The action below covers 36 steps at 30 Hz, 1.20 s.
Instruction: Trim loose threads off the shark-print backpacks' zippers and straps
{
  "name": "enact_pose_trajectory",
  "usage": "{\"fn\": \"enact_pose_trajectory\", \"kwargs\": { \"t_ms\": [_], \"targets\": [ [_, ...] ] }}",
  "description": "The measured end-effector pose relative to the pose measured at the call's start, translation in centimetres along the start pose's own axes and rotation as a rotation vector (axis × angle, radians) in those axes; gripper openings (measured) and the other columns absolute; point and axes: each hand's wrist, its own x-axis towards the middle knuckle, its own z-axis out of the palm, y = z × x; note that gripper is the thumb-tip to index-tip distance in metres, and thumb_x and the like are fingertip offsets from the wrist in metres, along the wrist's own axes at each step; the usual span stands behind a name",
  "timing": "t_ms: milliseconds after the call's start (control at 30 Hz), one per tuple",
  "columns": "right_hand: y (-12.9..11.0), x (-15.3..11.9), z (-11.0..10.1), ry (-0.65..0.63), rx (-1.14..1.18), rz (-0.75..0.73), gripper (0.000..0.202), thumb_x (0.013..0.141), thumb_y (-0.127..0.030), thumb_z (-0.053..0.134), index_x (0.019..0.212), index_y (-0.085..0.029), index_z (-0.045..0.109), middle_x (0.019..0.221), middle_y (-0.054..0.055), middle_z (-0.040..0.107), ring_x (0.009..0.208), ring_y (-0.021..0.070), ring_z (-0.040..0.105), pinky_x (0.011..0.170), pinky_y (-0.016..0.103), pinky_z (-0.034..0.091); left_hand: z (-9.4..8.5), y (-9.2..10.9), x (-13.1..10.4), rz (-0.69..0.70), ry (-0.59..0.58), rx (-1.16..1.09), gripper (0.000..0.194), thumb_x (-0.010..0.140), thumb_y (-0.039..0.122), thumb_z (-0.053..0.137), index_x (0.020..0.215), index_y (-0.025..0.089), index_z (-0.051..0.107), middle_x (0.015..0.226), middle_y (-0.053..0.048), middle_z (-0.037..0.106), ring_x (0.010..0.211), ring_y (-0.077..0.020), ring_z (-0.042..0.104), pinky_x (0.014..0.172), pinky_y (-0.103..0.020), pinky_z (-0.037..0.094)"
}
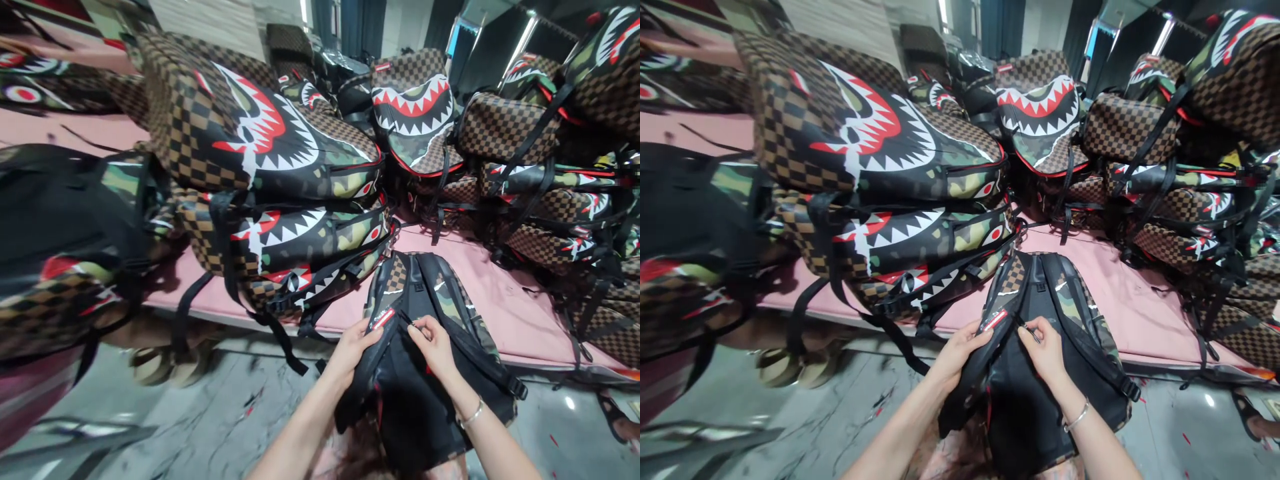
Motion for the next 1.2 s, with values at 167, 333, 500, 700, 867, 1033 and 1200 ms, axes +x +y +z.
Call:
{"fn": "enact_pose_trajectory", "kwargs": {
  "t_ms": [167,333,500,700,867,1033,1200],
  "targets": [
    [-0.8,-0.2,-0.1,0.002,-0.123,-0.034,0.025,0.076,-0.043,0.057,0.079,-0.019,0.060,0.064,-0.001,0.057,0.056,0.0125,0.049,0.052,0.023,0.039,0.6,0.1,-0.3,0.007,-0.003,-0.013,0.043,0.059,0.026,0.076,0.100,0.015,0.064,0.088,-0.007,0.071,0.072,-0.0188,0.066,0.071,-0.029,0.049],
    [-1.2,0.0,0.1,0.015,-0.250,-0.130,0.023,0.080,-0.041,0.052,0.081,-0.021,0.061,0.063,-0.002,0.059,0.053,0.0124,0.049,0.051,0.024,0.038,0.7,-0.1,-0.3,0.037,-0.006,-0.011,0.045,0.058,0.026,0.077,0.100,0.016,0.064,0.097,-0.008,0.070,0.075,-0.0188,0.066,0.073,-0.029,0.049],
    [-1.3,0.2,0.3,0.023,-0.258,-0.150,0.021,0.078,-0.040,0.053,0.080,-0.021,0.061,0.068,0.000,0.062,0.055,0.0134,0.052,0.053,0.025,0.041,0.5,-0.3,0.0,0.073,0.002,0.037,0.043,0.058,0.029,0.077,0.097,0.016,0.066,0.092,-0.006,0.071,0.080,-0.0205,0.064,0.075,-0.029,0.047],
    [0.1,0.9,0.4,0.017,-0.121,-0.095,0.022,0.075,-0.041,0.057,0.075,-0.019,0.060,0.067,0.001,0.062,0.057,0.0132,0.052,0.053,0.024,0.042,-0.1,-0.5,0.1,0.088,-0.002,0.080,0.045,0.059,0.031,0.075,0.100,0.016,0.064,0.095,-0.007,0.070,0.083,-0.0221,0.064,0.074,-0.030,0.048],
    [0.5,1.4,-0.5,-0.052,-0.078,-0.032,0.022,0.074,-0.040,0.059,0.074,-0.018,0.060,0.058,-0.003,0.055,0.051,0.0107,0.047,0.050,0.022,0.041,-0.2,-0.2,0.0,0.088,-0.009,0.096,0.041,0.061,0.030,0.074,0.099,0.017,0.065,0.094,-0.006,0.070,0.083,-0.0211,0.064,0.076,-0.030,0.047],
    [-0.4,2.2,-1.2,-0.155,-0.113,-0.104,0.019,0.073,-0.037,0.060,0.077,-0.019,0.062,0.073,0.000,0.063,0.065,0.0138,0.057,0.060,0.024,0.046,-0.5,-0.4,0.2,0.112,-0.008,0.169,0.041,0.063,0.032,0.072,0.100,0.017,0.065,0.100,-0.007,0.069,0.091,-0.0237,0.062,0.080,-0.031,0.047],
    [-0.4,3.7,-1.1,-0.206,-0.136,-0.146,0.019,0.073,-0.036,0.061,0.079,-0.018,0.064,0.076,0.002,0.066,0.070,0.0153,0.060,0.064,0.026,0.048,-0.8,-0.1,0.3,0.121,-0.018,0.192,0.043,0.063,0.032,0.072,0.103,0.016,0.064,0.106,-0.008,0.067,0.096,-0.0250,0.060,0.084,-0.032,0.045]
  ]
}}
